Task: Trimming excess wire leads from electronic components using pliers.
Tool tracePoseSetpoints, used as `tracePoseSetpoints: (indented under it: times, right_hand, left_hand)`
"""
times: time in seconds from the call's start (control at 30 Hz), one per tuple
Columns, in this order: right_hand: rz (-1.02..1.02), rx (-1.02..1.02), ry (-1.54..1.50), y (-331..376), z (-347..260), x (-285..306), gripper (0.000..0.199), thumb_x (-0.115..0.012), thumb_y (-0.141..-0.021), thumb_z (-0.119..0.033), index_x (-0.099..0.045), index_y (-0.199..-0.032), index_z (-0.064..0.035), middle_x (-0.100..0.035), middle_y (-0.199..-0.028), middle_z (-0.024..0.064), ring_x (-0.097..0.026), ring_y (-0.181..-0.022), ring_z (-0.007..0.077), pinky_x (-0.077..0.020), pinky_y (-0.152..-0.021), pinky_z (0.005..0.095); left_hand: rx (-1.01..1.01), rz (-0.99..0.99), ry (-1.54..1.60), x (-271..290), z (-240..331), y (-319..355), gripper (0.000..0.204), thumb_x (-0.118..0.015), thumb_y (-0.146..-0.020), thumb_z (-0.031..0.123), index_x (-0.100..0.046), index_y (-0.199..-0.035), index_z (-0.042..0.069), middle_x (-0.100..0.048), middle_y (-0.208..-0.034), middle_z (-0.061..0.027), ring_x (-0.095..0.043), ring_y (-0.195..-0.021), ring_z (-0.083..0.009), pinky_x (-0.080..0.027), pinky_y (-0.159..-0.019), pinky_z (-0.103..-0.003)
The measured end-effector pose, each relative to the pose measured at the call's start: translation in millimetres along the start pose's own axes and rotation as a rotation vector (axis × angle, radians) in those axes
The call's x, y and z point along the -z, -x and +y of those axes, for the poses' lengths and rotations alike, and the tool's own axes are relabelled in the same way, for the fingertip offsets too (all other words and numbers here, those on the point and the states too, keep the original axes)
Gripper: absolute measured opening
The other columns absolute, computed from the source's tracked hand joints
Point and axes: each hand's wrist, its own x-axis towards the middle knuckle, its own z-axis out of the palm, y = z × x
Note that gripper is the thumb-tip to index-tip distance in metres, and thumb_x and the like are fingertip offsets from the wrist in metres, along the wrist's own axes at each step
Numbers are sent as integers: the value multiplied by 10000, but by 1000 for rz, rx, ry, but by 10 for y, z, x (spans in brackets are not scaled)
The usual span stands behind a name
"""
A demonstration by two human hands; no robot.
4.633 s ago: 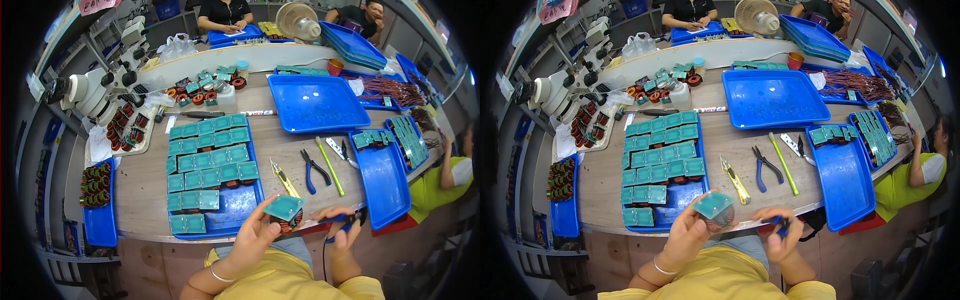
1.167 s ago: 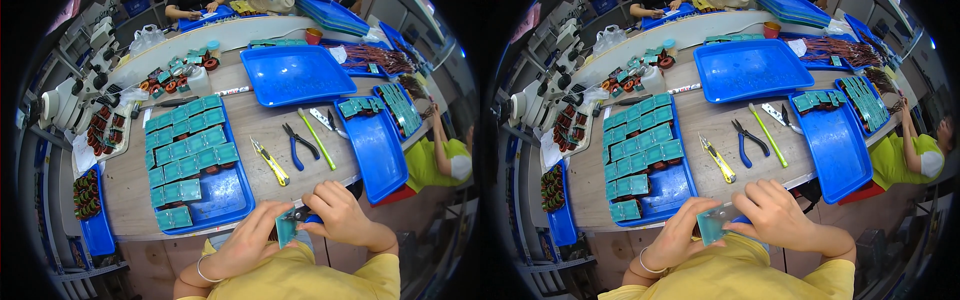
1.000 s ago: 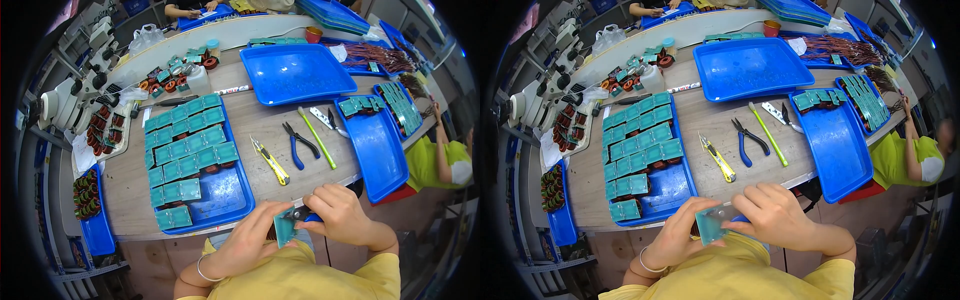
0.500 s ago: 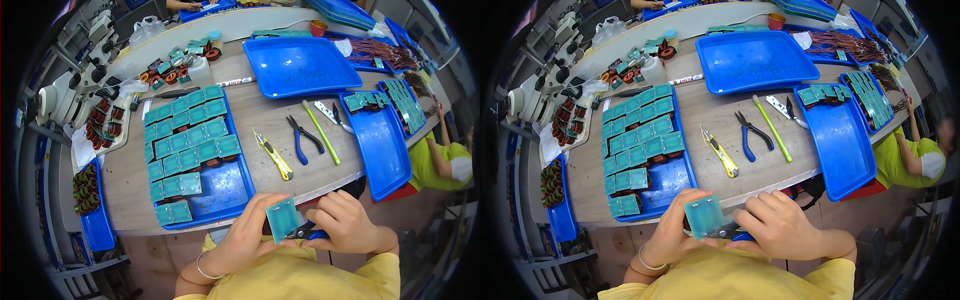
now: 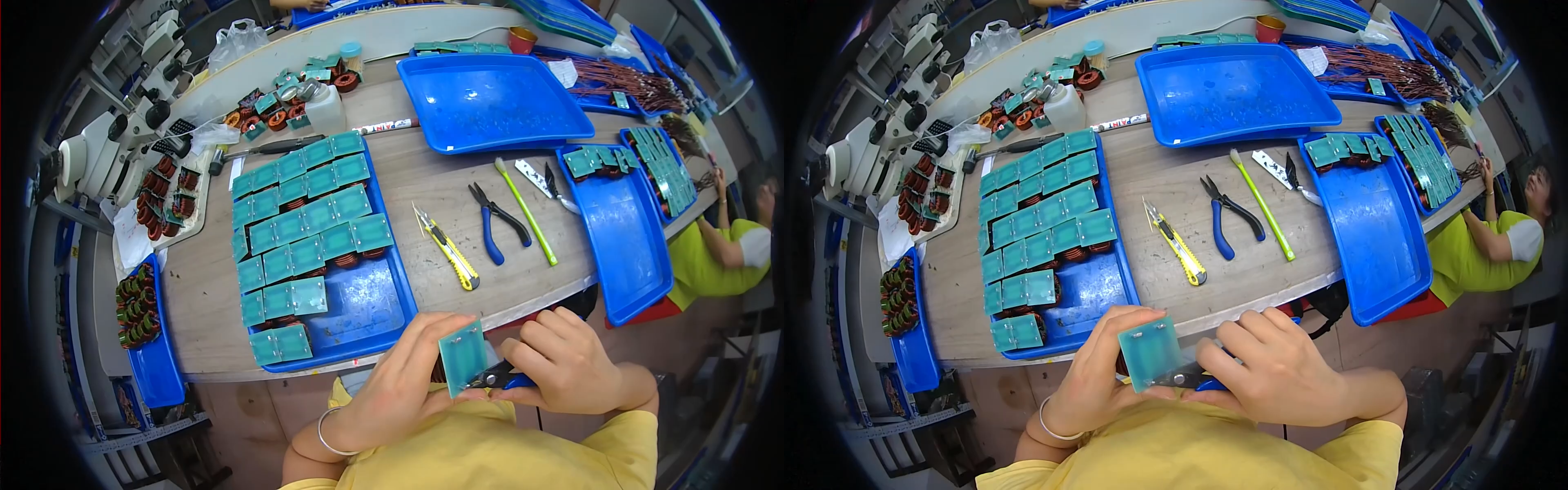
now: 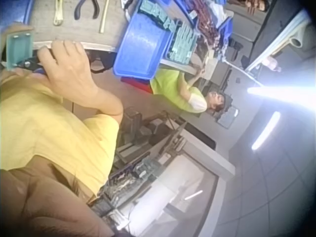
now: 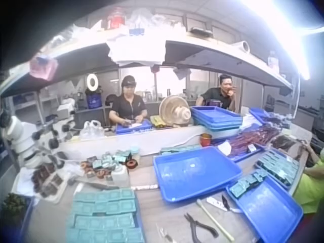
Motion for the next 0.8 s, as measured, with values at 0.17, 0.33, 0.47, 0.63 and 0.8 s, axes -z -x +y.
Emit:
tracePoseSetpoints:
  times: [0.17, 0.33, 0.47, 0.63, 0.8]
  right_hand:
    - [19, 17, 0, 6, 67, -128, 353, -667, -704, -382, -525, -755, -63, -448, -661, 37, -481, -613, 185, -379, -557, 291]
    - [-14, -17, -31, 31, 170, -286, 366, -679, -691, -378, -528, -766, -53, -482, -678, 53, -524, -633, 207, -414, -582, 311]
    - [-118, -110, -192, 66, 294, -480, 439, -698, -678, -402, -517, -840, -37, -527, -774, 99, -556, -731, 272, -440, -648, 346]
    - [120, -225, -515, 83, 303, -589, 528, -793, -603, -308, -481, -926, -30, -542, -1024, 187, -528, -976, 347, -434, -808, 389]
    - [170, -246, -575, 127, 271, -673, 432, -755, -634, -158, -487, -950, -33, -558, -1037, 152, -542, -963, 329, -440, -803, 370]
  left_hand:
    - [45, 4, 0, -17, -18, 10, 658, -784, -632, 231, -456, -1152, -4, -517, -1042, -145, -526, -938, -288, -442, -802, -333]
    - [180, -84, 111, -26, -129, -21, 581, -719, -710, 163, -418, -1167, -31, -484, -1049, -181, -531, -927, -320, -450, -782, -343]
    - [328, -152, 86, -38, -231, -38, 592, -711, -728, 202, -401, -1178, -26, -482, -1059, -184, -534, -916, -327, -452, -775, -349]
    - [327, -119, 77, -198, -331, -9, 820, -723, -741, 200, -202, -1356, 53, -487, -1135, -155, -541, -949, -231, -452, -798, -309]
    - [453, -277, 348, -246, -219, -94, 844, -699, -771, 218, -143, -1376, 25, -460, -1165, -211, -535, -995, -256, -431, -862, -348]
